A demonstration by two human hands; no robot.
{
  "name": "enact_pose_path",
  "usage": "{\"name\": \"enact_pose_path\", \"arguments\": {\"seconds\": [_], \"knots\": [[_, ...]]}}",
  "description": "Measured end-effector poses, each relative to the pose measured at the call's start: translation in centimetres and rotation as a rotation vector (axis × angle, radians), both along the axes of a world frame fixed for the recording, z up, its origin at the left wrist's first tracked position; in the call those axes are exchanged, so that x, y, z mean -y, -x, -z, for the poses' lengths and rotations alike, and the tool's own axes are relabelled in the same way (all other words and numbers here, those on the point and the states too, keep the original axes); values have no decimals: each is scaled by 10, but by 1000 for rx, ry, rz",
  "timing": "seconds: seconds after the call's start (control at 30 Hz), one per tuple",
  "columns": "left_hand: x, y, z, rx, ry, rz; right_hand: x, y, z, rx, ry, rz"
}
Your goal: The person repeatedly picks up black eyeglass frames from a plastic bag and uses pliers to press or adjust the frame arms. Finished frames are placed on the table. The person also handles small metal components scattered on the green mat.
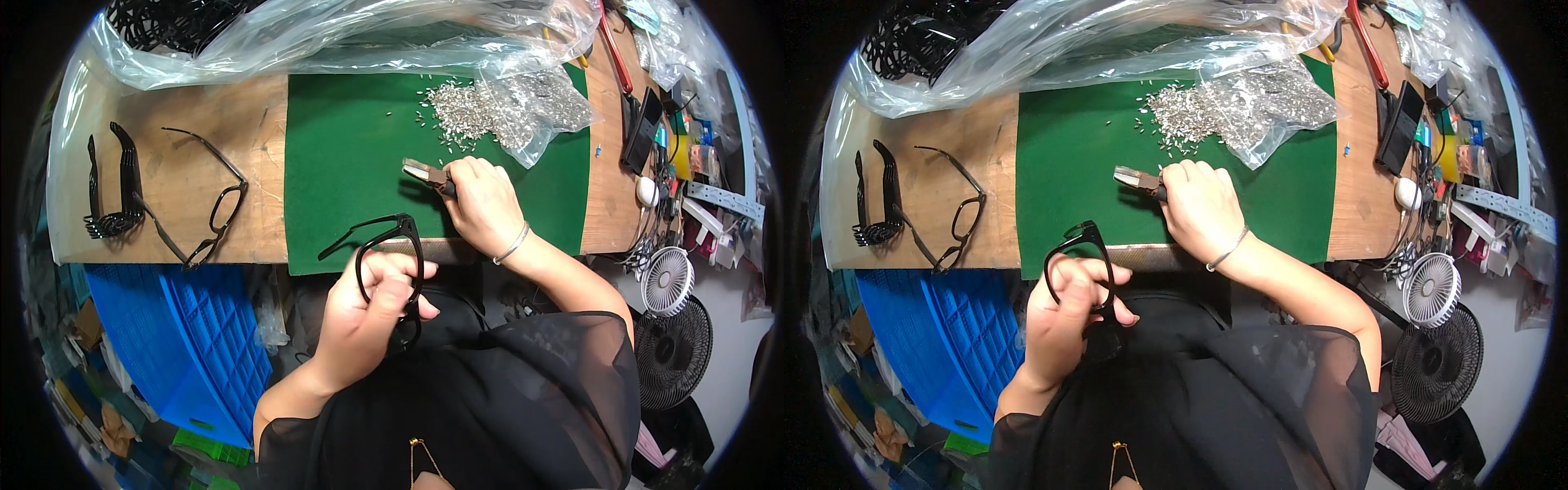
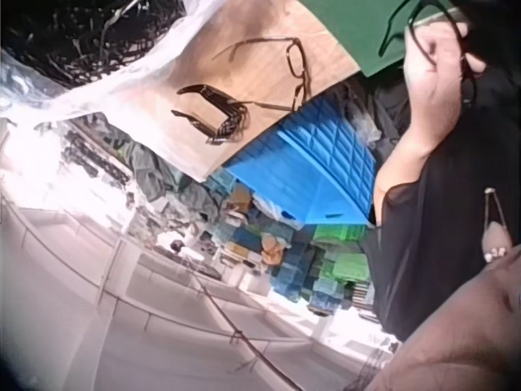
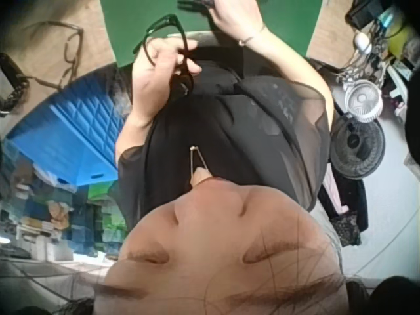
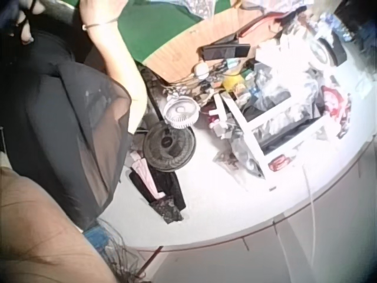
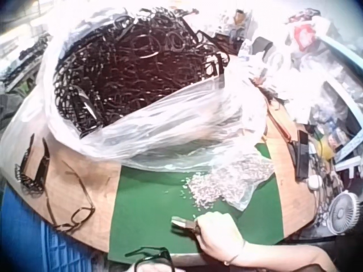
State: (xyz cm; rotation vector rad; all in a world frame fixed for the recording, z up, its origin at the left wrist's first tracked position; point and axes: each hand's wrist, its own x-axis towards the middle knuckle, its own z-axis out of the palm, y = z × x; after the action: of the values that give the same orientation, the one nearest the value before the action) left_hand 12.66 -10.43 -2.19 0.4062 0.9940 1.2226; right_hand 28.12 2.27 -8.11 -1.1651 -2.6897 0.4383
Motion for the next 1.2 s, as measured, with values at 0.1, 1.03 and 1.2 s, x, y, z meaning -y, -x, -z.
{"name": "enact_pose_path", "arguments": {"seconds": [0.1,1.03,1.2], "knots": [[2,-9,-7,-137,-60,-15,-2,0,-1,65,23,-29],[-4,-25,-6,-189,-90,-49,32,23,-74,-905,1370,445],[3,-32,2,-452,-165,-5,36,24,-69,-979,1459,485]]}}
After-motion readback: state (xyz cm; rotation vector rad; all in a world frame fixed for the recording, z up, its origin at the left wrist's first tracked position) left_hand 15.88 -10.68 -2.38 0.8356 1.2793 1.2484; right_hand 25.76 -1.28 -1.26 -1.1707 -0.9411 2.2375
